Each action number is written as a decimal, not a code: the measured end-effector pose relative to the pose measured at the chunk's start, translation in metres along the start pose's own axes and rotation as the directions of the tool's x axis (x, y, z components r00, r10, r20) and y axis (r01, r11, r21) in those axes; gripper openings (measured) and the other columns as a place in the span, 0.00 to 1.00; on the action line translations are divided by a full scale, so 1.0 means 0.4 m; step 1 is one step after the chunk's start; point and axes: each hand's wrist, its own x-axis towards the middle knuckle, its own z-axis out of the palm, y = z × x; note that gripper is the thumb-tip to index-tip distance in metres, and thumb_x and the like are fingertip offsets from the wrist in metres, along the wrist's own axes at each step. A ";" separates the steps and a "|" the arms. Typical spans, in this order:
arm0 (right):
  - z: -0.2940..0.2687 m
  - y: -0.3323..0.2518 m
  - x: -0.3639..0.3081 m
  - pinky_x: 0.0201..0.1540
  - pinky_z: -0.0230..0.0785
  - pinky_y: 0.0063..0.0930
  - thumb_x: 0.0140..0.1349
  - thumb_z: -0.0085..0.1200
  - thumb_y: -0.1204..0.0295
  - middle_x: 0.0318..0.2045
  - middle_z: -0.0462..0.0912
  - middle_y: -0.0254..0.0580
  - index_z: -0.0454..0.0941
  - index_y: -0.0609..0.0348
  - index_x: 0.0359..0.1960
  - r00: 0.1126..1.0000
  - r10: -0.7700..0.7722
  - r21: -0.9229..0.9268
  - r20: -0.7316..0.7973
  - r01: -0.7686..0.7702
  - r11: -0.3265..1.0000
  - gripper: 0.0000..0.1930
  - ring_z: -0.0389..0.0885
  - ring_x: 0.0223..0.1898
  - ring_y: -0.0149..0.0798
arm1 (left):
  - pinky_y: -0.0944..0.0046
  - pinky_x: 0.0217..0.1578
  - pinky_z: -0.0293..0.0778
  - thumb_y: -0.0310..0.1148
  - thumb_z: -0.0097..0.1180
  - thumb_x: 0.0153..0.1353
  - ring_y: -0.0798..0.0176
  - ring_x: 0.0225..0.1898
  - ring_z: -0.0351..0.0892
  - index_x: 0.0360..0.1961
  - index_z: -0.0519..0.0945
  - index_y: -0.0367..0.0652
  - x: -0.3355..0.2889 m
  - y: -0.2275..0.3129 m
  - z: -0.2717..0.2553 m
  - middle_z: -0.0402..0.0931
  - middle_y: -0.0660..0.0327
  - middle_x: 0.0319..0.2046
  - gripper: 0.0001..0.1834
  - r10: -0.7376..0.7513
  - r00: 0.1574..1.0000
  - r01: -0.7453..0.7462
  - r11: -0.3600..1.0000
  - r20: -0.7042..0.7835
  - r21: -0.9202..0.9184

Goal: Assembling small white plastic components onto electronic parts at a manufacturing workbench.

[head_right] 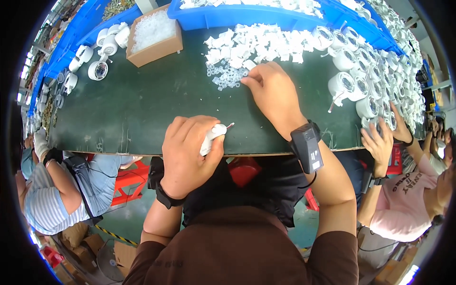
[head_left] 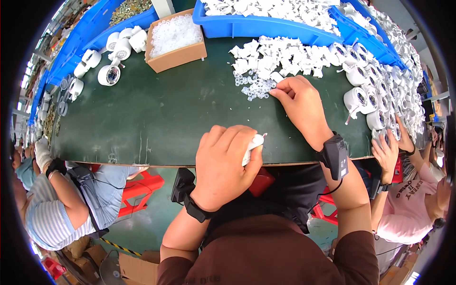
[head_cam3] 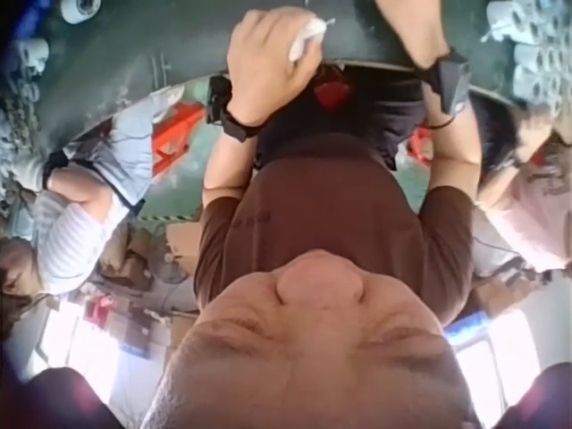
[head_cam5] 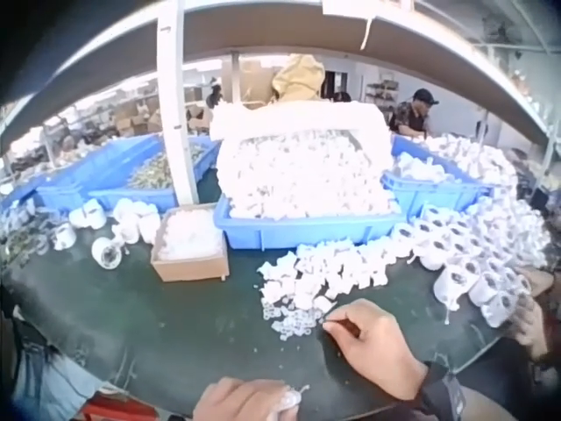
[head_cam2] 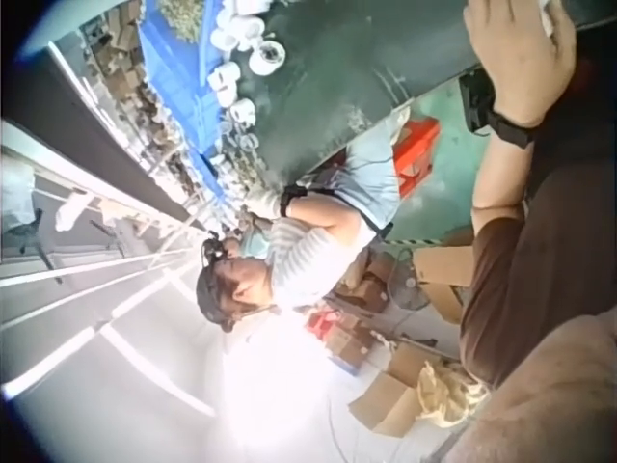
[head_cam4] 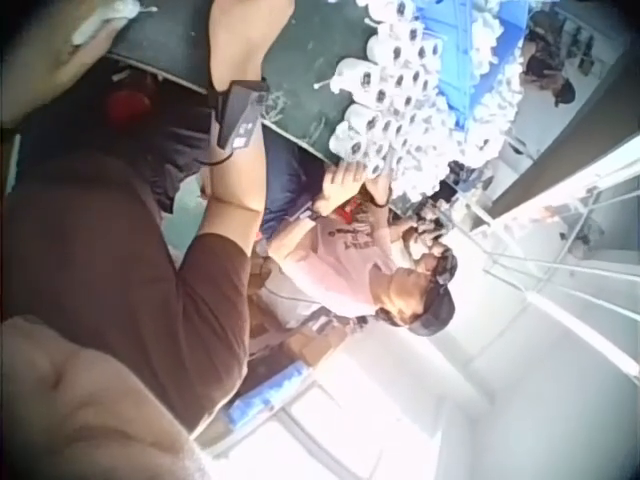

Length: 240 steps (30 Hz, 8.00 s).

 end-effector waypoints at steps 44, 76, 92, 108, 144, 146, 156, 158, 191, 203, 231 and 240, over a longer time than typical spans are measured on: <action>0.018 -0.161 -0.177 0.53 0.73 0.24 0.70 0.54 0.81 0.42 0.86 0.37 0.83 0.65 0.45 0.857 0.224 0.778 0.464 -0.515 0.359 0.07 0.81 0.47 0.28 | 0.55 0.39 0.71 0.22 0.70 0.46 0.50 0.37 0.76 0.38 0.78 0.45 -0.016 -0.036 0.010 0.79 0.58 0.39 0.18 0.002 0.998 -0.006 0.998 -0.060 -0.069; -0.101 -0.104 -0.200 0.75 0.41 0.51 0.54 0.68 0.75 0.67 0.73 0.41 0.76 0.47 0.62 0.848 -0.530 -0.321 -0.020 0.496 0.807 0.31 0.63 0.69 0.50 | 0.56 0.57 0.72 0.25 0.70 0.52 0.49 0.57 0.75 0.69 0.70 0.40 0.013 0.027 -0.039 0.74 0.51 0.57 0.41 -0.200 0.938 0.305 0.863 0.282 -0.402; -0.048 -0.223 -0.149 0.50 0.76 0.26 0.68 0.58 0.83 0.42 0.83 0.40 0.79 0.66 0.45 0.887 -0.020 0.771 0.462 -0.390 0.503 0.06 0.82 0.43 0.28 | 0.50 0.51 0.72 0.25 0.62 0.56 0.45 0.53 0.70 0.50 0.78 0.40 -0.048 -0.010 -0.031 0.71 0.50 0.51 0.19 -0.197 0.980 0.200 0.957 0.039 -0.212; 0.006 -0.198 -0.199 0.46 0.72 0.20 0.70 0.56 0.82 0.38 0.82 0.31 0.79 0.64 0.43 0.909 0.194 0.755 0.368 -0.414 0.509 0.04 0.78 0.42 0.22 | 0.57 0.45 0.74 0.22 0.51 0.64 0.50 0.43 0.78 0.42 0.77 0.33 -0.024 0.014 0.007 0.77 0.50 0.42 0.08 -0.267 0.962 0.236 0.919 -0.057 -0.316; -0.129 0.038 -0.009 0.67 0.64 0.40 0.75 0.50 0.69 0.57 0.82 0.47 0.81 0.57 0.55 0.987 -0.159 0.009 -0.011 0.159 0.987 0.13 0.77 0.62 0.48 | 0.55 0.45 0.72 0.25 0.57 0.64 0.50 0.42 0.76 0.40 0.79 0.38 -0.011 -0.004 0.012 0.79 0.54 0.41 0.05 -0.268 0.963 0.233 0.887 -0.033 -0.399; -0.150 0.023 -0.048 0.52 0.75 0.35 0.70 0.57 0.72 0.47 0.84 0.45 0.83 0.59 0.48 0.986 -0.147 -0.027 -0.081 0.145 0.989 0.09 0.84 0.47 0.47 | 0.55 0.45 0.72 0.25 0.57 0.64 0.50 0.42 0.76 0.40 0.79 0.38 -0.010 0.001 0.017 0.78 0.54 0.41 0.05 -0.274 0.961 0.242 0.881 -0.023 -0.406; -0.103 0.020 -0.073 0.38 0.73 0.43 0.63 0.65 0.69 0.35 0.80 0.47 0.81 0.60 0.43 0.988 -0.156 -0.399 -0.014 0.137 0.907 0.11 0.80 0.35 0.53 | 0.58 0.46 0.73 0.27 0.55 0.67 0.52 0.43 0.77 0.40 0.79 0.35 0.003 0.033 0.027 0.78 0.52 0.42 0.06 -0.253 0.967 0.230 0.909 -0.020 -0.348; -0.119 0.033 -0.072 0.37 0.72 0.40 0.63 0.63 0.73 0.33 0.79 0.48 0.80 0.60 0.43 0.972 -0.233 -0.289 -0.031 0.215 0.933 0.09 0.80 0.34 0.53 | 0.60 0.45 0.74 0.28 0.54 0.69 0.55 0.42 0.78 0.41 0.79 0.34 -0.001 0.033 0.015 0.78 0.52 0.42 0.07 -0.254 0.967 0.232 0.914 -0.021 -0.334; -0.155 -0.017 -0.074 0.47 0.77 0.35 0.60 0.61 0.85 0.47 0.84 0.44 0.81 0.61 0.55 0.857 -0.435 0.505 0.276 0.256 0.824 0.20 0.83 0.45 0.47 | 0.67 0.47 0.72 0.30 0.51 0.73 0.68 0.47 0.77 0.42 0.82 0.35 0.088 0.041 0.026 0.78 0.58 0.50 0.10 -0.350 0.731 0.682 0.366 0.586 -0.633; -0.088 -0.133 -0.149 0.57 0.75 0.30 0.67 0.56 0.86 0.51 0.84 0.45 0.74 0.67 0.60 0.939 -0.001 0.789 0.345 -0.290 0.542 0.20 0.82 0.54 0.34 | 0.55 0.48 0.75 0.25 0.55 0.67 0.47 0.45 0.80 0.49 0.81 0.36 0.049 0.049 0.033 0.83 0.51 0.44 0.11 -0.432 0.902 0.404 0.826 0.020 -0.392; 0.033 -0.178 -0.221 0.55 0.71 0.26 0.63 0.60 0.89 0.45 0.81 0.40 0.79 0.67 0.55 0.998 0.061 0.624 -0.031 -0.029 0.781 0.19 0.80 0.49 0.31 | 0.52 0.46 0.71 0.38 0.45 0.71 0.46 0.42 0.75 0.51 0.79 0.37 0.017 0.025 0.054 0.80 0.51 0.46 0.18 -0.184 0.979 0.167 0.970 -0.083 -0.177; 0.020 -0.170 -0.206 0.55 0.71 0.25 0.68 0.53 0.88 0.47 0.79 0.40 0.78 0.67 0.58 0.988 0.065 0.756 0.141 -0.150 0.637 0.17 0.79 0.48 0.30 | 0.53 0.45 0.73 0.31 0.57 0.64 0.47 0.43 0.76 0.49 0.79 0.38 0.016 0.011 0.042 0.80 0.52 0.44 0.14 -0.198 0.976 0.178 0.965 -0.093 -0.193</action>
